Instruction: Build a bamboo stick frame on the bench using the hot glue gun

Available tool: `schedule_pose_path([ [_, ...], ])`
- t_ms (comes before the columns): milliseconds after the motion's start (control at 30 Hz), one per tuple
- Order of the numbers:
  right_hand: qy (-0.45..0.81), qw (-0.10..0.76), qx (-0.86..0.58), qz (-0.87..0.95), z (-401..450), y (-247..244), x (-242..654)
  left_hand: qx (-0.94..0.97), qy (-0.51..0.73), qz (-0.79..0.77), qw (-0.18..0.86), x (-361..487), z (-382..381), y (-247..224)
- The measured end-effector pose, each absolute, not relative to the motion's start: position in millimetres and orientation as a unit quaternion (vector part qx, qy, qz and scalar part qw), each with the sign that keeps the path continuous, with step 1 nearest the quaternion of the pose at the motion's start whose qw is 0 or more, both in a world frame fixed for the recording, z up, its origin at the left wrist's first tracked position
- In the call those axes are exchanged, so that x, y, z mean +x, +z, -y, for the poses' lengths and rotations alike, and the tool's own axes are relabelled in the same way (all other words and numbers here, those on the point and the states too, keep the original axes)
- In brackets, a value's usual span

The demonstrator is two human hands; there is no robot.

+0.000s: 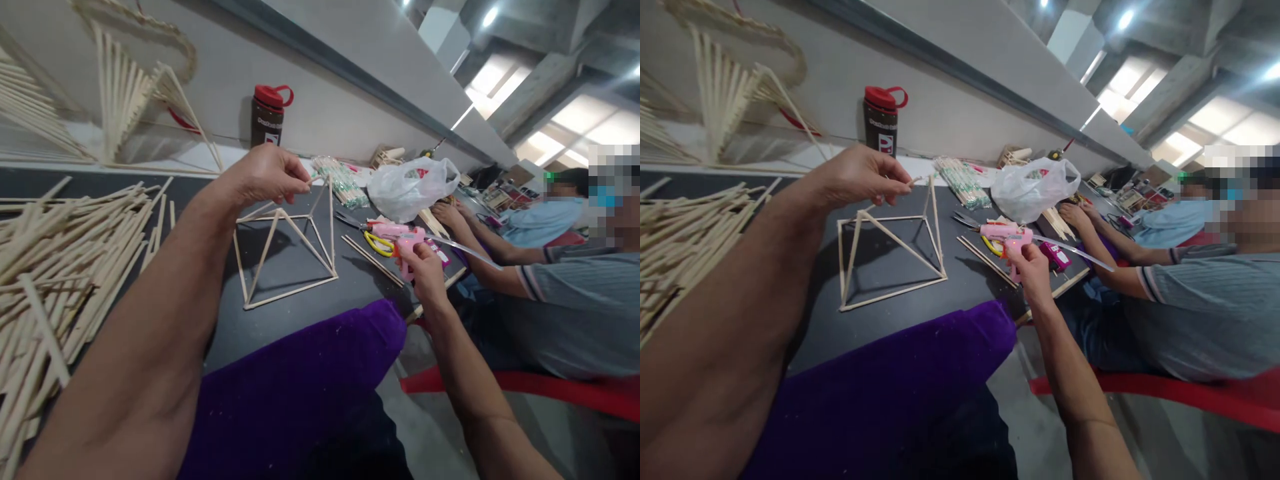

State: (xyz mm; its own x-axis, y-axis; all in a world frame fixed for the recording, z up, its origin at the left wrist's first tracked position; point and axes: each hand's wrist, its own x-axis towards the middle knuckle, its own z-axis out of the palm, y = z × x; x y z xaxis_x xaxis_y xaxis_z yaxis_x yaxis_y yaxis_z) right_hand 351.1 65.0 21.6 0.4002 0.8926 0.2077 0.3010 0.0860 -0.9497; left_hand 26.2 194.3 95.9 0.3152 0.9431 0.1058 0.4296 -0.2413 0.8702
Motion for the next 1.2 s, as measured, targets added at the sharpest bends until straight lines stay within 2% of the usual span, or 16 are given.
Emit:
schedule_pose_path([
  [333, 0.24, 0.476, -0.686, 0.496, -71, -11, 364, 0.711, 0.337, -0.472, 0.398, 27, -196, 92],
  [400, 0.187, 0.417, -0.71, 0.535, -71, -12, 366, 0.712, 0.34, -0.466, 0.4, 26, -196, 92],
  [533, -0.021, 0.25, -0.76, 0.6, -60, -4, 365, 0.711, 0.348, -0.458, 0.404, 25, -195, 92],
  [600, -0.096, 0.197, -0.768, 0.601, -56, 6, 359, 0.71, 0.35, -0.458, 0.405, 25, -195, 92],
  [667, -0.108, 0.22, -0.739, 0.627, -59, 19, 347, 0.709, 0.352, -0.458, 0.404, 24, -194, 92],
  [733, -0.059, 0.301, -0.668, 0.678, -72, 34, 328, 0.709, 0.352, -0.46, 0.403, 24, -193, 92],
  [867, 0.142, 0.461, -0.537, 0.692, -121, 56, 278, 0.713, 0.35, -0.453, 0.404, 23, -194, 90],
  [933, 0.216, 0.512, -0.506, 0.659, -146, 60, 256, 0.715, 0.351, -0.448, 0.405, 23, -195, 89],
  [1067, 0.315, 0.527, -0.473, 0.632, -178, 59, 235, 0.712, 0.355, -0.448, 0.409, 25, -196, 89],
  [1200, 0.338, 0.55, -0.439, 0.625, -190, 59, 229, 0.711, 0.351, -0.448, 0.414, 27, -196, 89],
])
